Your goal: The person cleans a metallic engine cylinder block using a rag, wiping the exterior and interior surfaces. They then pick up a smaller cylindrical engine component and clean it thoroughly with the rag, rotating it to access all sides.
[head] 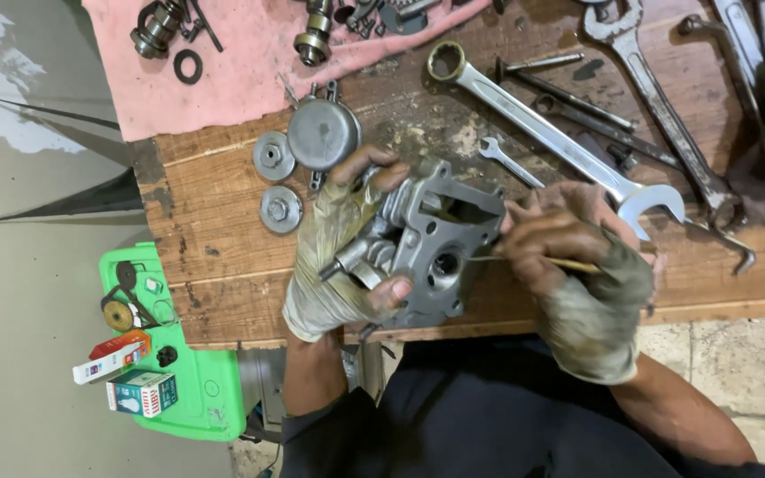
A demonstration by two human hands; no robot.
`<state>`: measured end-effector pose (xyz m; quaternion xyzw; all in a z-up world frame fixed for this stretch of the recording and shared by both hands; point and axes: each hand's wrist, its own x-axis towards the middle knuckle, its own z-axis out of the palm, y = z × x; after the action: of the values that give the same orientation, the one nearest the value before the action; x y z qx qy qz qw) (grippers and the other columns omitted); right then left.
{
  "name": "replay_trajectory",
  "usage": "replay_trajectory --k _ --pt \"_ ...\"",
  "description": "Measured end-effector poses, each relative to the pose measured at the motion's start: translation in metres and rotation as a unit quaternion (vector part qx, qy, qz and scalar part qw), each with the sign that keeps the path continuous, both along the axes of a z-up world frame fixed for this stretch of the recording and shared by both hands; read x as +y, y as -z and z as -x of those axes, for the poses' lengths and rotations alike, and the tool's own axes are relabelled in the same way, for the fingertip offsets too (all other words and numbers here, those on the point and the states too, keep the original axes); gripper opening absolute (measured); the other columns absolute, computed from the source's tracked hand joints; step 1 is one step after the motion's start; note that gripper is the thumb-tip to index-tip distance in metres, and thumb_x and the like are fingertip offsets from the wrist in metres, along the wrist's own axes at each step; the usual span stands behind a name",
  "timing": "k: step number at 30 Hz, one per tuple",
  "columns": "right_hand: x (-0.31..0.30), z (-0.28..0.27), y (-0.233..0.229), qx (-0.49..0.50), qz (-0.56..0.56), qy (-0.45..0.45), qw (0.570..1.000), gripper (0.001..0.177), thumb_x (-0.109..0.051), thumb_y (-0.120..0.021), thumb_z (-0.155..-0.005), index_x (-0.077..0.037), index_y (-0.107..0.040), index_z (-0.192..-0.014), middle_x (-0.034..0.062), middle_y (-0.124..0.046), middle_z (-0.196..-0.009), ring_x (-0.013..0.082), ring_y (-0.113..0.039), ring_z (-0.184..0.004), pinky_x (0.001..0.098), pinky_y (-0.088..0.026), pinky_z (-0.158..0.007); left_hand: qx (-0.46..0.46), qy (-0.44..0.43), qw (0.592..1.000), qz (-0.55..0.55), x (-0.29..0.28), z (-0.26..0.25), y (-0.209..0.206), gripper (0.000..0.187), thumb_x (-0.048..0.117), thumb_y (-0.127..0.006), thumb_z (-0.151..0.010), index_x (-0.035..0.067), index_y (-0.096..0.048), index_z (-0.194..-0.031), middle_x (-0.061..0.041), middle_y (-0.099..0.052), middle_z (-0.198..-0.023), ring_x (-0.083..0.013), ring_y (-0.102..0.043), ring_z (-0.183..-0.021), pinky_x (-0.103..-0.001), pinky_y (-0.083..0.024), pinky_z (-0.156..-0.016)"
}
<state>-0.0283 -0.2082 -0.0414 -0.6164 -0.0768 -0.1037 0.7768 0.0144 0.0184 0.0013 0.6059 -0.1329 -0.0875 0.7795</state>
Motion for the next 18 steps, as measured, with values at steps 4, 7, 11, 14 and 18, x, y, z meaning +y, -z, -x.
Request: replay_trajectory --k 4,7,11,14,18 --pt "-0.012 0.005 0.003 0.007 0.008 0.004 1.0 0.006 -0.011 -0.069 -0.103 -0.012 -0.069 -0.109 0.0002 -0.075 -0.106 0.0121 -0.079 -0.097 0.03 -0.069 -0.105 0.03 0.005 1.0 0.006 0.002 -0.004 -0.006 0.086 0.032 -0.084 -0.084 0.004 -0.036 -0.15 -0.007 -0.052 -0.142 -0.0193 -0.052 -0.139 -0.038 -0.038 -0.126" --pt "-0.018 0.006 -0.002 0.041 0.072 0.037 0.996 0.006 -0.01 -0.066 -0.1 -0.004 -0.065 -0.099 0.0109 -0.073 -0.096 0.0191 -0.077 -0.09 0.0277 -0.069 -0.085 -0.025 -0.011 0.991 -0.129 0.007 -0.008 -0.004 0.087 0.046 -0.076 -0.085 0.003 -0.035 -0.149 -0.004 -0.058 -0.141 -0.0203 -0.057 -0.136 -0.038 -0.042 -0.125" --pt "-0.02 0.006 0.0 0.123 0.167 0.062 0.976 0.015 -0.012 -0.062 -0.1 0.001 -0.061 -0.094 0.0182 -0.068 -0.095 0.0274 -0.072 -0.093 0.0373 -0.062 -0.085 -0.141 -0.049 0.938 -0.313 0.011 -0.009 0.008 0.071 0.065 -0.056 -0.092 0.015 -0.056 -0.142 -0.008 -0.047 -0.146 -0.027 -0.052 -0.142 -0.047 -0.045 -0.127" --pt "-0.021 0.006 0.008 0.127 0.181 0.056 0.974 0.014 -0.009 -0.063 -0.097 0.002 -0.062 -0.089 0.0185 -0.069 -0.092 0.0267 -0.072 -0.089 0.0357 -0.06 -0.083 -0.144 -0.047 0.925 -0.349 0.012 -0.011 0.004 0.076 0.072 -0.048 -0.093 0.014 -0.055 -0.142 -0.011 -0.048 -0.147 -0.031 -0.054 -0.143 -0.047 -0.046 -0.124" --pt "-0.014 0.01 0.021 0.106 0.155 0.083 0.979 0.012 -0.008 -0.065 -0.095 0.003 -0.063 -0.09 0.0203 -0.069 -0.092 0.0281 -0.073 -0.088 0.0362 -0.063 -0.086 -0.185 -0.072 0.889 -0.414 0.011 -0.017 0.003 0.077 0.075 -0.041 -0.09 0.017 -0.061 -0.136 -0.008 -0.056 -0.142 -0.0312 -0.064 -0.134 -0.046 -0.048 -0.118"
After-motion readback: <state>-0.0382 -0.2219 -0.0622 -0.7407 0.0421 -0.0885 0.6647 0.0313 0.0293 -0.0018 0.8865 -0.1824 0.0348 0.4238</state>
